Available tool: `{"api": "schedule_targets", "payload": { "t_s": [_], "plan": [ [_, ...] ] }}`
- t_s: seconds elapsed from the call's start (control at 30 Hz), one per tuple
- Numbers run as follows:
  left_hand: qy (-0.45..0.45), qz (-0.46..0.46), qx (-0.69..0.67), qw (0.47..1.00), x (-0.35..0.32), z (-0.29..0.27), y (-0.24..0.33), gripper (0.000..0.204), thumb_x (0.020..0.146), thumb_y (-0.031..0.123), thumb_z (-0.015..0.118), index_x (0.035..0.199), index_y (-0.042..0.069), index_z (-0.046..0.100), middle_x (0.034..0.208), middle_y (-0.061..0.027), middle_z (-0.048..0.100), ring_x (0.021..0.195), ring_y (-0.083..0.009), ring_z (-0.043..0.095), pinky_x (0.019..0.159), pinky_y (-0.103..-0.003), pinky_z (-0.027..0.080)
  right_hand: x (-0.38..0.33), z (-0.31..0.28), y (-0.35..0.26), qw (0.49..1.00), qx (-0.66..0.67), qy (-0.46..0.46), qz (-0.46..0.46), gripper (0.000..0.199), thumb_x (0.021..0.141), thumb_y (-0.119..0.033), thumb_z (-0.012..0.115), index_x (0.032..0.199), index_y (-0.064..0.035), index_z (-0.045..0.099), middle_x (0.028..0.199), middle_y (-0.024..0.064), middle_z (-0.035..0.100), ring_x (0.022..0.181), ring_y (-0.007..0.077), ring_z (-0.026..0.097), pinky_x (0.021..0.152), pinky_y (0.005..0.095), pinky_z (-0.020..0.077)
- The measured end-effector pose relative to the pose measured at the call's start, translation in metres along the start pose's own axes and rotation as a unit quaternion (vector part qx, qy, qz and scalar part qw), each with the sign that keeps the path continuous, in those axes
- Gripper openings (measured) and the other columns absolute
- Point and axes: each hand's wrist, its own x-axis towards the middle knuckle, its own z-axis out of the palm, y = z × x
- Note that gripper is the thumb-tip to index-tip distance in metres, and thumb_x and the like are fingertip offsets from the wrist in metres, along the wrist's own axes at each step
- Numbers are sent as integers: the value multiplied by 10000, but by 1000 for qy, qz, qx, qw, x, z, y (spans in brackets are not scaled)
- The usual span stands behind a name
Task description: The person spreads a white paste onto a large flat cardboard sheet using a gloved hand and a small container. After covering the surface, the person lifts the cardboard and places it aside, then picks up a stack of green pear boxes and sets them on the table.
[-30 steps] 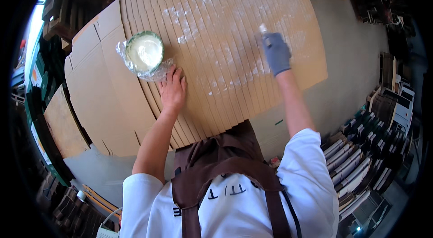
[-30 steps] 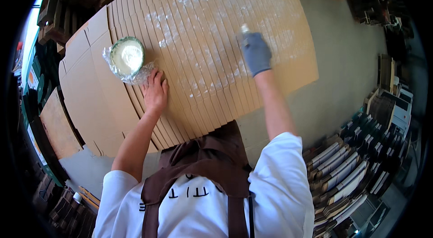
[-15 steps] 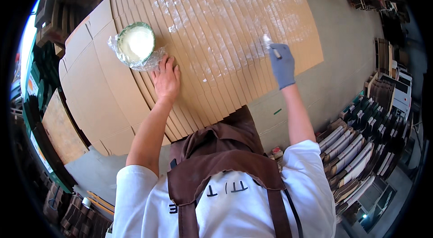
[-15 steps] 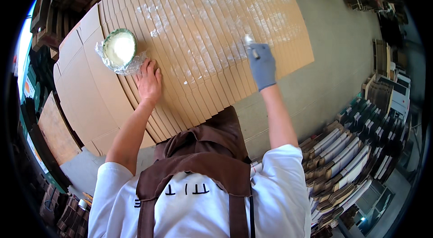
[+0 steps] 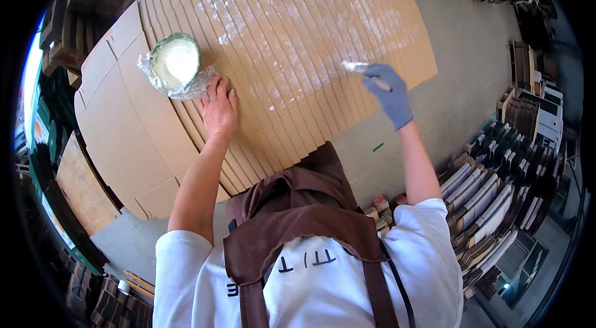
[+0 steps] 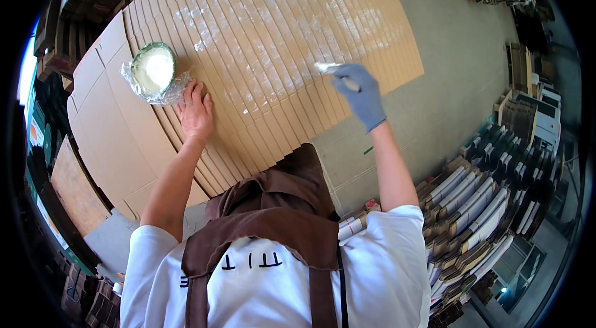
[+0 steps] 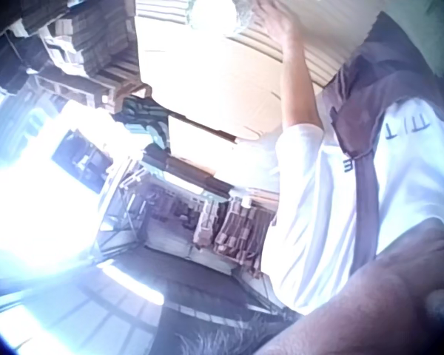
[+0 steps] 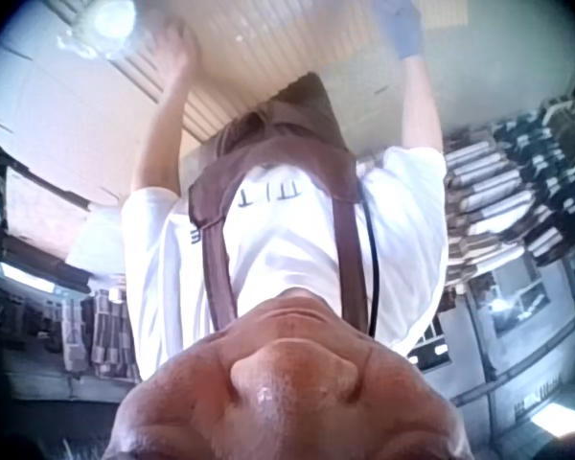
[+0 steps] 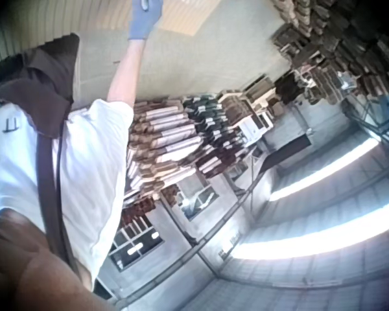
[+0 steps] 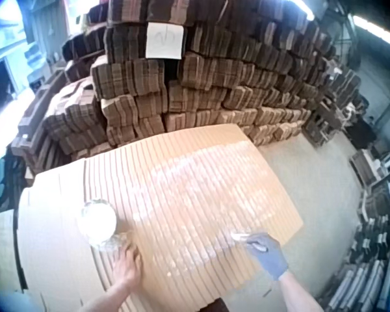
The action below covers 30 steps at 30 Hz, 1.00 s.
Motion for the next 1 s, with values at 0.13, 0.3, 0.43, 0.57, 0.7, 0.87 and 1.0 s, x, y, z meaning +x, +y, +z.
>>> {"api": "schedule_targets", "payload": {
  "t_s": [0.13,0.3,0.43,0.57,0.7,0.87,1.0],
  "plan": [
    [3,3,1,1000,2,2,2,390,948,280,521,1316,156,488,1437,-30,425,1344,-297,370,1127,-485,231,-15,37,-14,992,-62,-63,-94,133,826,-74,681,956,-49,687,1003,122,668,950,296,647,850,363,519],
    [-4,-12,0,1000,1,3,0,390,948,278,521,1317,157,484,1440,-26,418,1349,-293,365,1127,-479,227,9,4,15,982,-166,-5,-88,146,806,-50,657,949,-71,677,1006,120,668,956,317,641,842,381,525],
    [-18,-15,8,1000,3,2,5,401,951,277,518,1330,157,465,1455,-22,394,1354,-300,357,1133,-484,214,-14,17,-1,979,-154,-48,-128,151,803,-49,647,949,-78,672,1013,99,670,944,313,639,823,385,529],
    [-22,-15,-4,1000,2,2,5,404,952,272,521,1333,154,456,1465,-18,376,1357,-305,351,1132,-492,210,3,-8,36,972,-210,3,-106,124,802,-47,643,918,-84,662,1043,81,662,938,304,637,813,386,530],
    [-15,-9,-1,1000,1,0,2,397,950,262,527,1326,152,460,1458,-23,381,1359,-300,347,1134,-497,204,12,-37,46,965,-255,13,-62,133,812,-61,636,938,-89,667,1047,99,658,947,316,632,819,401,525],
    [-16,-11,10,1000,2,5,0,399,945,264,532,1321,148,463,1449,-28,393,1357,-298,350,1139,-489,202,39,-50,69,940,-340,9,-35,173,825,-77,616,986,-97,676,1072,100,654,966,330,631,830,406,522],
    [-4,-7,23,1000,-1,5,-3,394,940,250,535,1311,135,468,1434,-36,409,1340,-292,363,1136,-495,205,36,-5,32,971,-226,42,-64,225,838,-47,592,1044,-100,667,1094,105,647,975,314,639,824,395,527]
  ]
}}
